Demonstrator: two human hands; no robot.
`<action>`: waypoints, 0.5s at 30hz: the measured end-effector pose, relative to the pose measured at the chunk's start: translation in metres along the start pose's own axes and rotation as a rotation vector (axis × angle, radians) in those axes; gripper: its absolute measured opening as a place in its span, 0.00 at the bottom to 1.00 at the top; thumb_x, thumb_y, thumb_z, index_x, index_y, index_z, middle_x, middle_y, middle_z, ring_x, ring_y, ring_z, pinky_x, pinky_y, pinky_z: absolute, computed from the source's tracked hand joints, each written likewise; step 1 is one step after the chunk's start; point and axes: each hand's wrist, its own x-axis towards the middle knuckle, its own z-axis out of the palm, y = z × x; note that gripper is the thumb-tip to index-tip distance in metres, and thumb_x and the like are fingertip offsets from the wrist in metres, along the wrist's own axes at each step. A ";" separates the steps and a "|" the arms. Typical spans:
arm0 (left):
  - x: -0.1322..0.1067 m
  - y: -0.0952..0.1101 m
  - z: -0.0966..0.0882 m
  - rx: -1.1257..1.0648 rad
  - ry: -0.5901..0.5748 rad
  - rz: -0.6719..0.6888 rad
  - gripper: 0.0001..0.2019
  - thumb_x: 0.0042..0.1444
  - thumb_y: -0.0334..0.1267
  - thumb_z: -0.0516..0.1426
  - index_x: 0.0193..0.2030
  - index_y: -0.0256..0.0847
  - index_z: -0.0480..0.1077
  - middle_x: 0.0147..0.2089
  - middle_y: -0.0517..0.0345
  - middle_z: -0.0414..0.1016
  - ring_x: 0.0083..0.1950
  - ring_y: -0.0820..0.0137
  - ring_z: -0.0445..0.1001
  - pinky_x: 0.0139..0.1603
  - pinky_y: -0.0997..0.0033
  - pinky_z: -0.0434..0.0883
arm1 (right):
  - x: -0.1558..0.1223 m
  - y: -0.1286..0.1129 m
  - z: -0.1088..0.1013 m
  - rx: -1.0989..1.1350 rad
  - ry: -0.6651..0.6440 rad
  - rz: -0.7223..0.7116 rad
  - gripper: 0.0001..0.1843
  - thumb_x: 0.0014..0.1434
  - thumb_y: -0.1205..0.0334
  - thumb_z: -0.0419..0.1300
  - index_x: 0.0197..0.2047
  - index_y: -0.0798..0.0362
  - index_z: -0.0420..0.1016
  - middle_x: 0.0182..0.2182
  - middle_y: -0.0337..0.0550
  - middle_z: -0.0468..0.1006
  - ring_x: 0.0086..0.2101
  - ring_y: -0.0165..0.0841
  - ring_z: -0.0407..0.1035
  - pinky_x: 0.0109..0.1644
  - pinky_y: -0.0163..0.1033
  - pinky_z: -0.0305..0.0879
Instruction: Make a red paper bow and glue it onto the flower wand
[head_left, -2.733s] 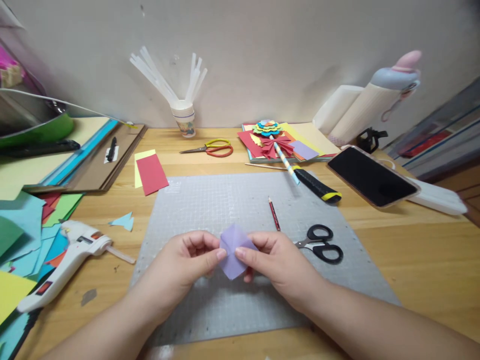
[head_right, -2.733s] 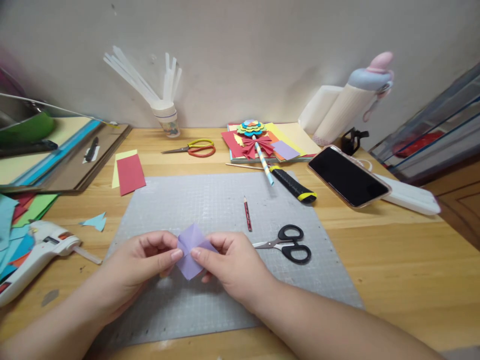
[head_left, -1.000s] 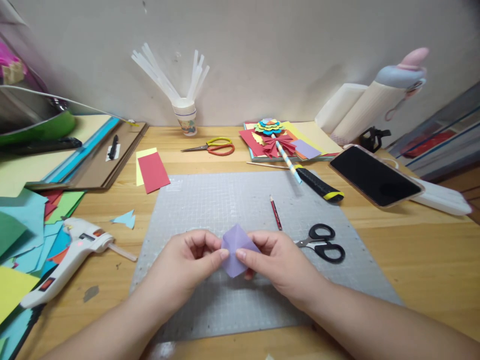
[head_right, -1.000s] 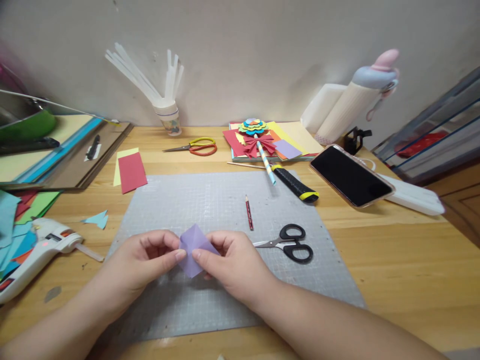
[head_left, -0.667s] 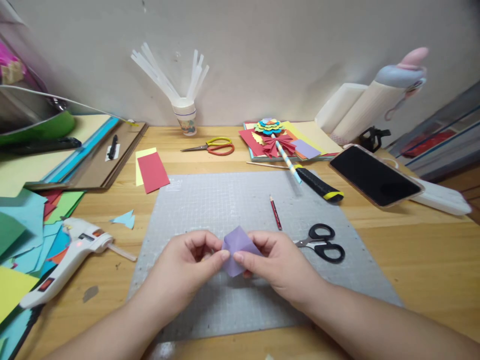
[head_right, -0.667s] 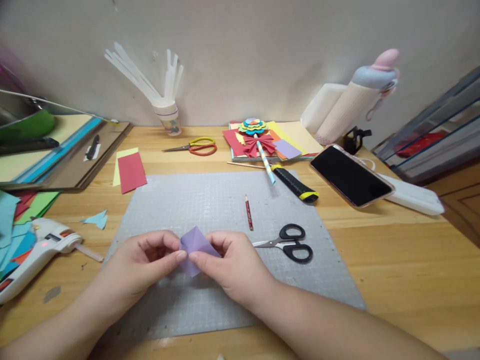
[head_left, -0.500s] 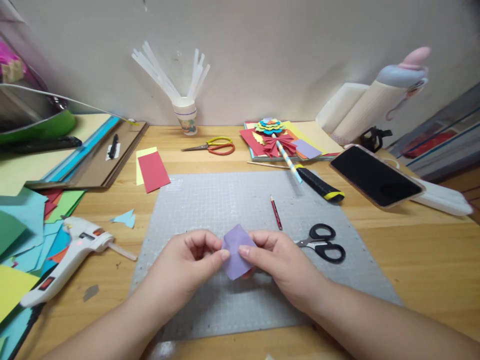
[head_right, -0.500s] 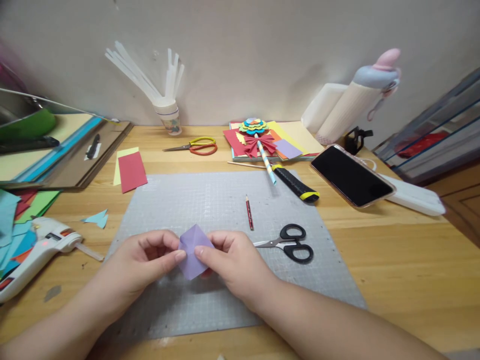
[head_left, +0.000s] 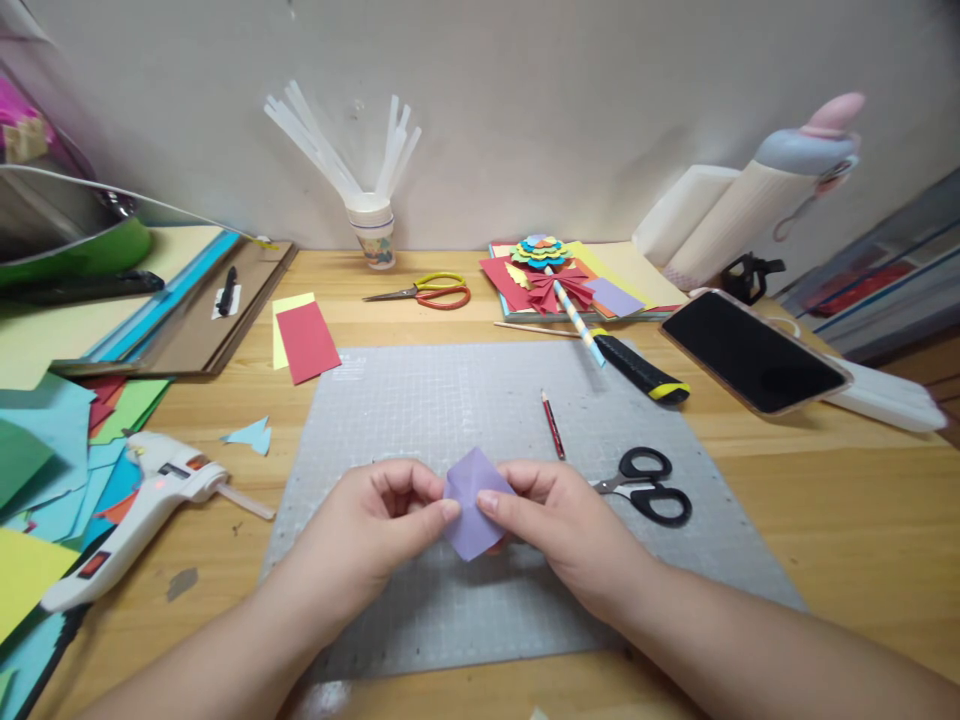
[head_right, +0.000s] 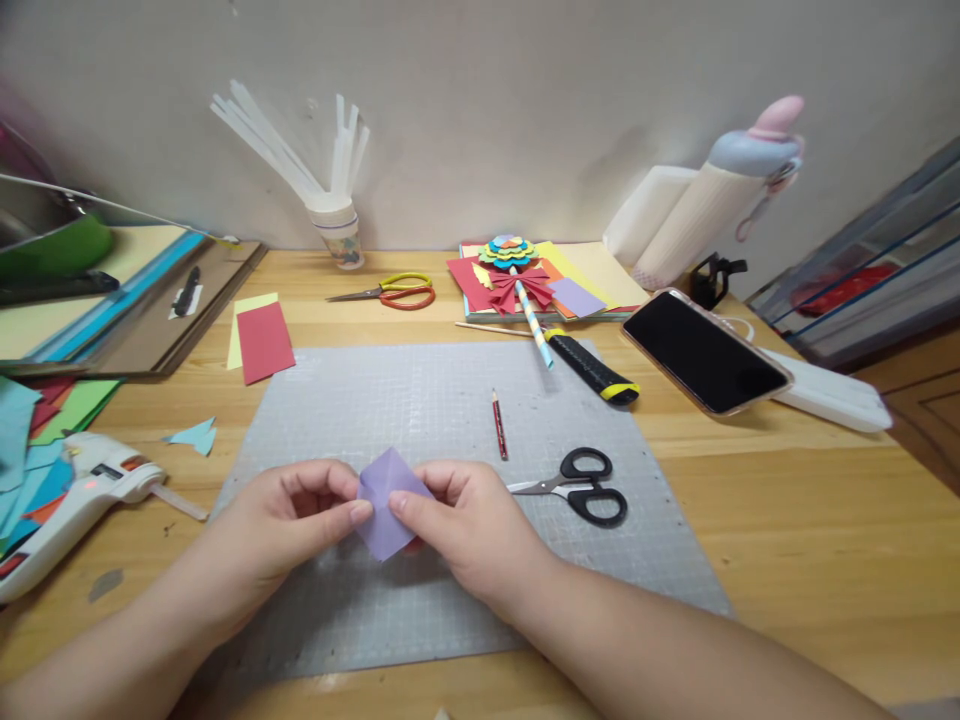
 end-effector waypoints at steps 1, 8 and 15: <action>0.000 0.000 0.000 0.003 0.000 -0.001 0.11 0.40 0.40 0.65 0.24 0.37 0.69 0.23 0.64 0.71 0.26 0.77 0.66 0.29 0.77 0.62 | 0.000 0.000 0.000 -0.001 -0.001 -0.001 0.14 0.53 0.53 0.63 0.29 0.57 0.76 0.23 0.38 0.71 0.26 0.27 0.62 0.32 0.33 0.58; -0.001 -0.003 0.000 0.032 0.013 0.029 0.10 0.42 0.40 0.64 0.24 0.38 0.69 0.23 0.65 0.70 0.25 0.77 0.64 0.28 0.78 0.60 | 0.000 0.002 0.000 -0.020 0.011 -0.006 0.14 0.54 0.52 0.63 0.30 0.56 0.76 0.25 0.39 0.72 0.26 0.27 0.62 0.32 0.33 0.59; -0.002 -0.007 0.004 0.091 0.022 0.078 0.09 0.45 0.40 0.62 0.25 0.38 0.69 0.24 0.64 0.69 0.26 0.76 0.64 0.28 0.76 0.60 | 0.001 0.002 0.002 -0.098 0.043 -0.016 0.10 0.52 0.57 0.64 0.33 0.57 0.76 0.27 0.38 0.72 0.28 0.28 0.63 0.33 0.33 0.60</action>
